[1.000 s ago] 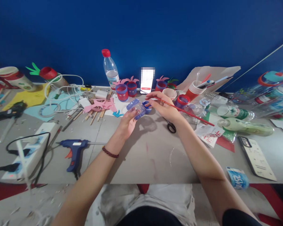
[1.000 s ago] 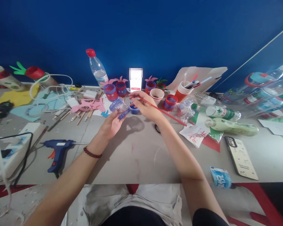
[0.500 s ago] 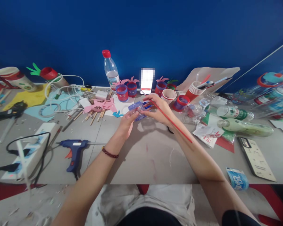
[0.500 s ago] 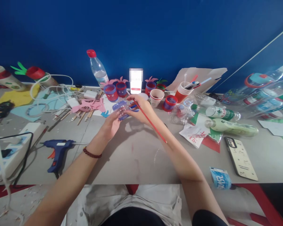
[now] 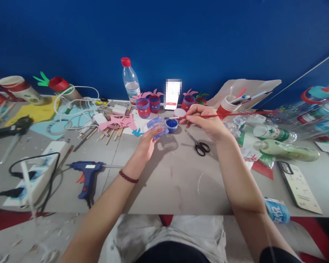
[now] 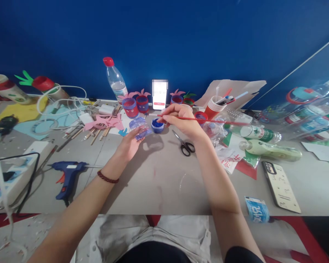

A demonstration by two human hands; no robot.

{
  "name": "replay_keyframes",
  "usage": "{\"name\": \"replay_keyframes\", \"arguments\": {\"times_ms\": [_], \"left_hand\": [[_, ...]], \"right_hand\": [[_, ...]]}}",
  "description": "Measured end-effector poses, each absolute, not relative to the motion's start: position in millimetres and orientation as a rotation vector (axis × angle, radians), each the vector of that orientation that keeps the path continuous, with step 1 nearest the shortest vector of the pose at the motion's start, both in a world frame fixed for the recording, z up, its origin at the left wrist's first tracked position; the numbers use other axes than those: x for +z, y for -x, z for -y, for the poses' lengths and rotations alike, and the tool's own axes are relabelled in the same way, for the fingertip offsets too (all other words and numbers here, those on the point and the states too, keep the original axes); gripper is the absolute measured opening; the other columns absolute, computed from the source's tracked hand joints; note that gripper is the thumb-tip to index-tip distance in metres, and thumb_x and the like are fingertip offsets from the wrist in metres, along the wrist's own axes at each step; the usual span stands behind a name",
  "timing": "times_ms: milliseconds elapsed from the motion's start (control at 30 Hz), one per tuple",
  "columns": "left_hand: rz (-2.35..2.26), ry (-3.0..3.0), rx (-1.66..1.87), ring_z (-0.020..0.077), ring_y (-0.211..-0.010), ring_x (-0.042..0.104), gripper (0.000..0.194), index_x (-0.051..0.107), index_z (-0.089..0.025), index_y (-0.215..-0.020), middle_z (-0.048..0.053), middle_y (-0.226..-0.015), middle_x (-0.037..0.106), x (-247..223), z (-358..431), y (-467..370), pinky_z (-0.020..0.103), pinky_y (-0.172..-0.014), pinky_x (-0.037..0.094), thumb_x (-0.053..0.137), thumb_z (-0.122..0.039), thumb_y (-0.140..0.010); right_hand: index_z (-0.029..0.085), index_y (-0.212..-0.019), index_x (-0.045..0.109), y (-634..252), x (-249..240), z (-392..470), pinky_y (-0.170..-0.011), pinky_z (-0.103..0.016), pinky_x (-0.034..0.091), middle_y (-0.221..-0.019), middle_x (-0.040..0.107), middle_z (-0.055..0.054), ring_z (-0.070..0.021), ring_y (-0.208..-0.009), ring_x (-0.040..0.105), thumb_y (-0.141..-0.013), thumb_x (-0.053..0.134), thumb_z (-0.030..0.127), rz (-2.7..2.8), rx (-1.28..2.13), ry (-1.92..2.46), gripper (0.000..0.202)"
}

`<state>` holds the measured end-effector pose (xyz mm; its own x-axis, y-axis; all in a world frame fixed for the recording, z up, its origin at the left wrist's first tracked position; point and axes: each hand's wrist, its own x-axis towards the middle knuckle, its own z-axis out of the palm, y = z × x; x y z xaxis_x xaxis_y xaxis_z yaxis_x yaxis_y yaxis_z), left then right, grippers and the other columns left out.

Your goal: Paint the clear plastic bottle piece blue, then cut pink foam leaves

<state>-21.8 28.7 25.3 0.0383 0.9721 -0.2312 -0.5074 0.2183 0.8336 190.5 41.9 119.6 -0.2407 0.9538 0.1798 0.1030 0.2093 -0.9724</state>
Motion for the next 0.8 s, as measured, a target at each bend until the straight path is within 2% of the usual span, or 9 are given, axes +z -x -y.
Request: {"name": "replay_keyframes", "arguments": {"times_ms": [167, 433, 800], "left_hand": [[-0.918, -0.644, 1.263, 0.0313, -0.128, 0.058, 0.043, 0.073, -0.024, -0.091, 0.007, -0.104, 0.077, 23, -30, 23, 0.047, -0.112, 0.033, 0.086, -0.05, -0.061], [-0.933, -0.633, 1.298, 0.0304, -0.125, 0.06, 0.043, 0.074, -0.023, -0.09, 0.007, -0.103, 0.076, 26, -29, 22, 0.044, -0.109, 0.034, 0.087, -0.05, -0.059], [-0.904, -0.621, 1.321, 0.0302, -0.12, 0.064, 0.041, 0.075, -0.022, -0.088, 0.007, -0.098, 0.077, 27, -28, 20, 0.045, -0.108, 0.037, 0.088, -0.046, -0.058]], "right_hand": [[0.018, -0.078, 0.068, -189, 114, -43, -0.064, -0.031, 0.06, -0.077, 0.076, -0.007, -0.018, -0.071, 0.072, -0.082, 0.077, 0.042, 1.613, 1.252, 1.01, 0.025], [0.019, -0.074, 0.066, -180, 109, -45, -0.065, -0.035, 0.063, -0.071, 0.076, -0.006, -0.0198, -0.068, 0.073, -0.074, 0.08, 0.056, 1.569, 1.299, 1.017, 0.04], [0.019, -0.069, 0.067, -178, 109, -45, -0.064, -0.032, 0.064, -0.068, 0.074, -0.005, -0.0177, -0.064, 0.072, -0.073, 0.081, 0.057, 1.576, 1.185, 1.074, 0.041]]}}
